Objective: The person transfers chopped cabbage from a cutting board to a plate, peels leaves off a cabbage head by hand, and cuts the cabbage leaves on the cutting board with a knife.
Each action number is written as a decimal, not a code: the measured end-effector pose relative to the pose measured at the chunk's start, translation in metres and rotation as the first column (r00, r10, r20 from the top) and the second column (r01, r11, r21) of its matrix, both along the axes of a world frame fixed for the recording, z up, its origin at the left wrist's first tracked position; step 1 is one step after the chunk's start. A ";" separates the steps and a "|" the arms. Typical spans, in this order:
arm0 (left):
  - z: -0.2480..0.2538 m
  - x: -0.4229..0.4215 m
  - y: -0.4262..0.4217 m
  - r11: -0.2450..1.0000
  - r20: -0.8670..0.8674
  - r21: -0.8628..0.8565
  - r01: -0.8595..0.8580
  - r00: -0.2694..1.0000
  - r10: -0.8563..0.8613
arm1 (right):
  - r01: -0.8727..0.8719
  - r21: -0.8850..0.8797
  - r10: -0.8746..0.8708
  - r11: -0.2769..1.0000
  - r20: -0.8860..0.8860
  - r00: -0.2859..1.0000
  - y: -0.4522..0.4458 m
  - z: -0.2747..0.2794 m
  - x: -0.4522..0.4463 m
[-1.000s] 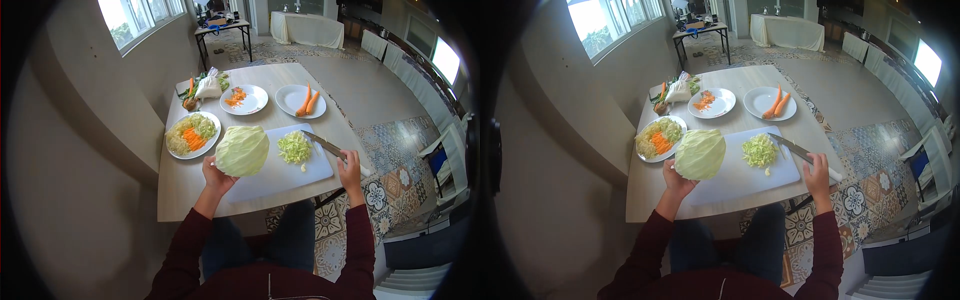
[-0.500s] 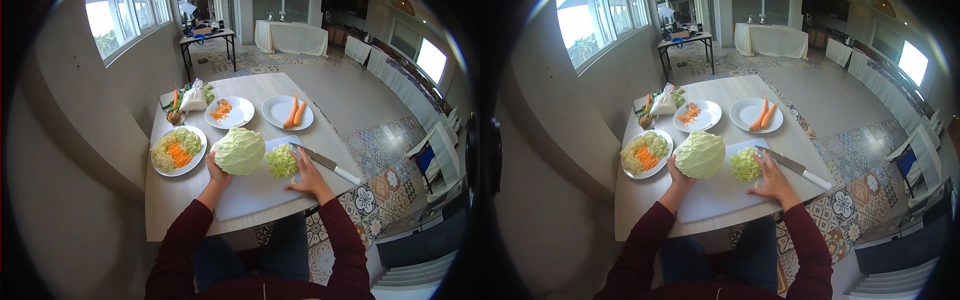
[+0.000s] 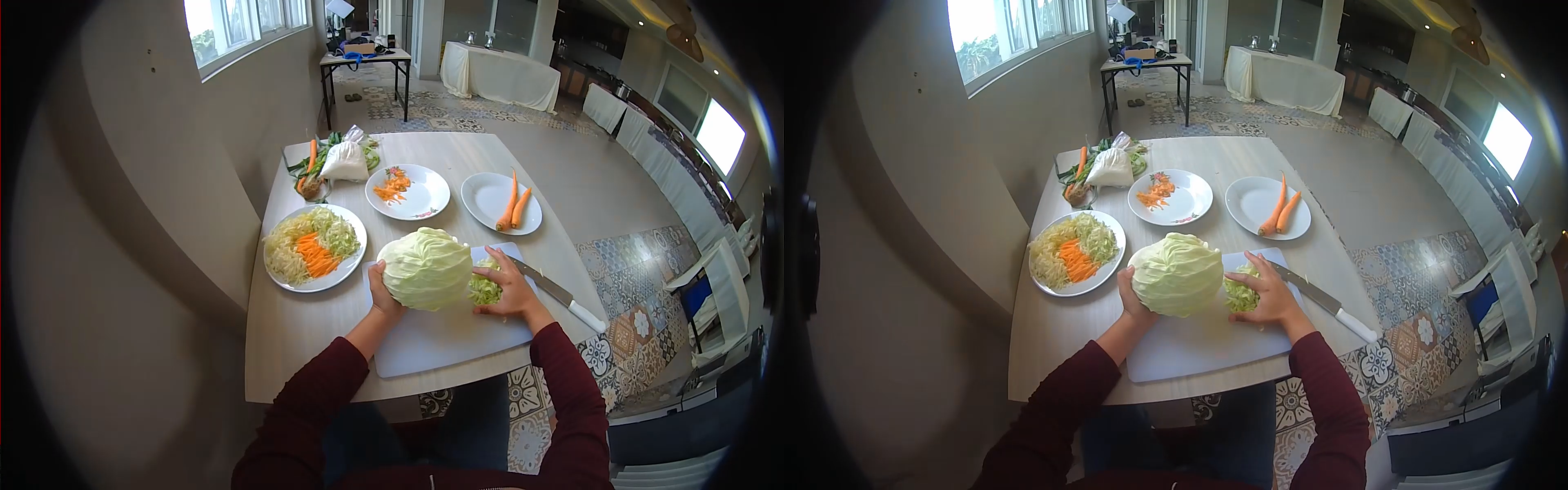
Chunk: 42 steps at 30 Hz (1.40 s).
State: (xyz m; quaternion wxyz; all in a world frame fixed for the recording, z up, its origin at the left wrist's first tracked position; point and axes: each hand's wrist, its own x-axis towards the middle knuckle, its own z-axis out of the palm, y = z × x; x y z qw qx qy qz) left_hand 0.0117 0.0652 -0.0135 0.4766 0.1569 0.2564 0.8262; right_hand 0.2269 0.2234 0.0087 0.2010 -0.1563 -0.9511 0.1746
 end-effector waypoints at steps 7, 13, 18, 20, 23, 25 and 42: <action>-0.008 -0.003 0.004 0.999 0.007 0.037 0.000 1.000 -0.001 | -0.032 0.033 0.034 0.999 -0.062 0.998 -0.002 0.000 -0.008; -0.006 -0.004 0.003 1.000 0.050 0.021 -0.016 0.999 0.015 | 0.012 0.031 -0.008 0.999 -0.129 0.992 -0.002 -0.009 -0.015; -0.007 -0.006 0.004 0.998 0.053 -0.008 -0.066 0.996 0.066 | 0.027 0.026 -0.022 0.999 -0.170 0.985 0.000 -0.009 -0.021; -0.001 -0.005 0.002 0.996 0.076 -0.014 -0.085 0.993 0.086 | 0.028 0.080 -0.011 0.996 -0.207 0.978 0.002 -0.012 -0.023; -0.006 -0.007 0.005 0.998 0.135 0.027 -0.063 0.989 0.059 | 0.098 0.114 -0.068 0.989 -0.242 0.968 0.000 -0.017 -0.027; -0.004 -0.007 0.004 0.998 0.149 0.047 -0.052 0.988 0.045 | 0.108 0.126 -0.070 0.986 -0.270 0.960 -0.002 -0.017 -0.026; -0.003 -0.004 0.002 0.999 0.083 0.025 -0.037 0.996 0.035 | 0.088 0.060 -0.062 0.994 -0.343 0.937 -0.012 -0.010 -0.017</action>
